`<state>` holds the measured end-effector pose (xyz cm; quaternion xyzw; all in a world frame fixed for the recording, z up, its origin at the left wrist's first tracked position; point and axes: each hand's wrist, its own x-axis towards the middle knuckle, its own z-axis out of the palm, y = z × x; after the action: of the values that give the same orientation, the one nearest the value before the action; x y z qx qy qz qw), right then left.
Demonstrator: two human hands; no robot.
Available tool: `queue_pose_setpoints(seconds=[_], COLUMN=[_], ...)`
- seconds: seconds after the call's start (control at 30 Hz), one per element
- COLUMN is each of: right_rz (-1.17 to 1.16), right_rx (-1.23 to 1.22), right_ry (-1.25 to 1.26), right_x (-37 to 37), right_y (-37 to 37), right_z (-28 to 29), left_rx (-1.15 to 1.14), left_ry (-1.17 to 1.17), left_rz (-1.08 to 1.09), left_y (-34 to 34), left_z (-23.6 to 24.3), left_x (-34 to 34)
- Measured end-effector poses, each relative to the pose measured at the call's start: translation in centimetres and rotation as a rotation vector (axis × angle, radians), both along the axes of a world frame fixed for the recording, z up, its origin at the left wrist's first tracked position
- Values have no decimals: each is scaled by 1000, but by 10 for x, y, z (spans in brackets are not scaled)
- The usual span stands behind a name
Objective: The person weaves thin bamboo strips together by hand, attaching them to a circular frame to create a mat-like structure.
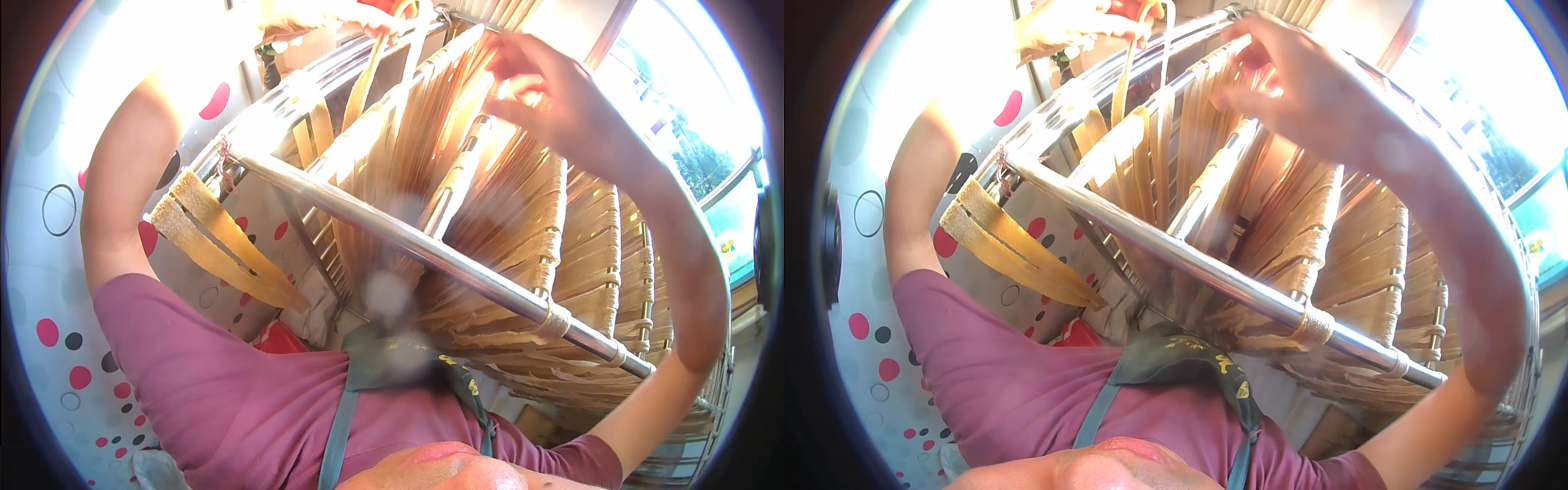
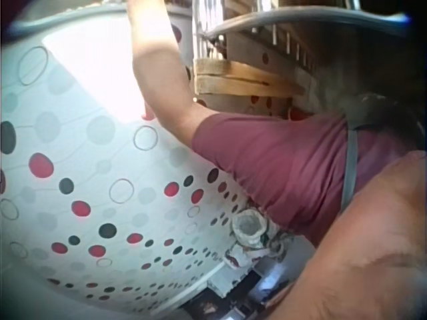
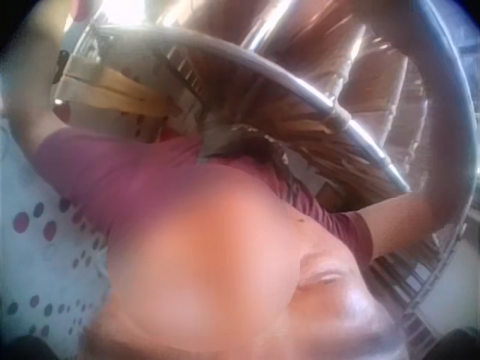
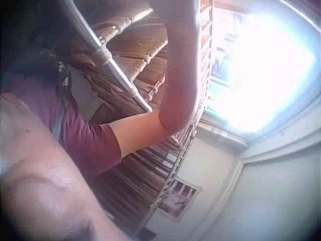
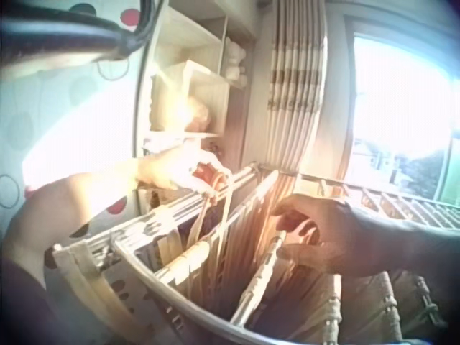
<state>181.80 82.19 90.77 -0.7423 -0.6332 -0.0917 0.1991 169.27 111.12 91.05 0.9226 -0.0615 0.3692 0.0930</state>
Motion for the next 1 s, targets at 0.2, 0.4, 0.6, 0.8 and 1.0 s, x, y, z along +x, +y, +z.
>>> queue_pose_setpoints(seconds=[0.2, 0.4, 0.6, 0.8, 1.0], right_rz=[151, 428, 134, 28, 79], right_rx=[-45, 156, 215, 199, 233], right_ry=[293, 350, -14, -90, -185], right_x=[25, 51, 37, 9, 17], right_y=[95, 146, 129, 125, 131], right_z=[6, 23, 51, 63, 63], left_rx=[-53, -78, -129, -163, -189], left_ry=[-4, -28, -36, -57, -63], left_rz=[-60, -69, -136, -140, -154], left_y=[2, -2, -3, -10, -12], left_z=[-1, 0, -10, -12, -15], left_x=[8, -2, 14, 14, 18])
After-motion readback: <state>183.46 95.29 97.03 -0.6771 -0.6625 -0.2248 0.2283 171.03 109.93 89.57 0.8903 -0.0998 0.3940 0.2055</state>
